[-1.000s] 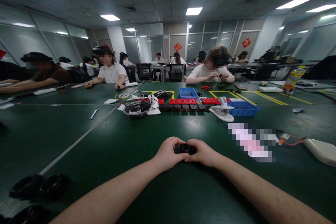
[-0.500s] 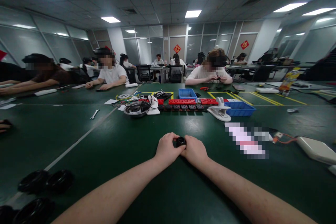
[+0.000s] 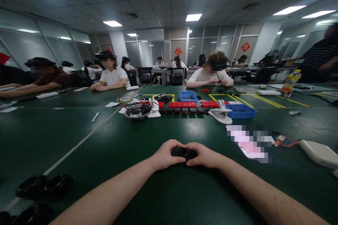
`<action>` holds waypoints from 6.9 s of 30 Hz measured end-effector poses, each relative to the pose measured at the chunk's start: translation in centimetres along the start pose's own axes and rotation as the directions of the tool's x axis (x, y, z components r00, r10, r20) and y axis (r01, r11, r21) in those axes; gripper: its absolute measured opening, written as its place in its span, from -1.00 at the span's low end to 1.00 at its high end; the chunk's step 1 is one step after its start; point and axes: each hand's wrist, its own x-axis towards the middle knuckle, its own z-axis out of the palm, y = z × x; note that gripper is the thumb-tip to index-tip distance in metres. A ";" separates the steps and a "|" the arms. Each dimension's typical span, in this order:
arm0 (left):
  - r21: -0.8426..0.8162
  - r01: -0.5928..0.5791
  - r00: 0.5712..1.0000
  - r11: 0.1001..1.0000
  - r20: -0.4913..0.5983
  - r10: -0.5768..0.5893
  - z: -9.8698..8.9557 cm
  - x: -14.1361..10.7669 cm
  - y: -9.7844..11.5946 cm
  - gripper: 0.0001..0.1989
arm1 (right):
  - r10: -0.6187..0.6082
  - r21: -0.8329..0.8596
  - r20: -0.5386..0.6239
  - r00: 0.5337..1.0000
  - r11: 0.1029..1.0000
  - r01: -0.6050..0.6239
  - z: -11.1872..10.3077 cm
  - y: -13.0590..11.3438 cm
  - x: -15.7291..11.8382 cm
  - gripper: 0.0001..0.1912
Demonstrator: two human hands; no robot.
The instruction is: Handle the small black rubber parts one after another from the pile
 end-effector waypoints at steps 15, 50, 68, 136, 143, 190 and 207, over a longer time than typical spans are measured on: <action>0.019 -0.012 1.000 1.000 -0.009 0.012 0.2 0.1 0.0 -0.67 | -0.032 -0.148 0.001 0.999 0.989 0.032 -0.1 0.6 0.6 -0.72; 0.201 0.287 0.892 0.937 -0.412 -0.185 2.4 0.1 1.4 -0.78 | 0.214 -0.344 -0.580 0.786 0.810 -0.475 4.4 -1.4 1.6 -0.86; 0.139 0.159 0.981 0.977 -0.134 -0.140 -0.4 -0.8 -0.2 -0.27 | 0.213 0.183 -0.089 0.973 0.964 -0.195 -1.0 -0.1 -1.2 -0.42; 0.120 0.100 0.993 0.988 -0.076 -0.092 0.0 0.3 -1.3 -0.41 | 0.115 0.127 -0.359 0.926 0.989 -0.073 0.3 1.4 0.6 -0.52; 0.246 0.189 0.978 0.951 -0.132 -0.160 0.4 0.0 0.1 -0.37 | 0.060 0.040 -0.392 0.918 0.998 -0.048 0.4 0.9 0.5 -0.48; 0.063 0.027 1.000 0.998 0.006 -0.028 -0.2 0.2 -1.4 -0.41 | 0.142 0.121 -0.355 0.924 0.987 -0.105 0.7 0.7 0.6 -0.63; 0.312 0.158 0.983 0.937 -0.142 -0.118 1.3 -0.4 0.6 -0.41 | 0.058 -0.019 -0.444 0.894 0.997 -0.074 1.3 -0.6 0.7 -0.65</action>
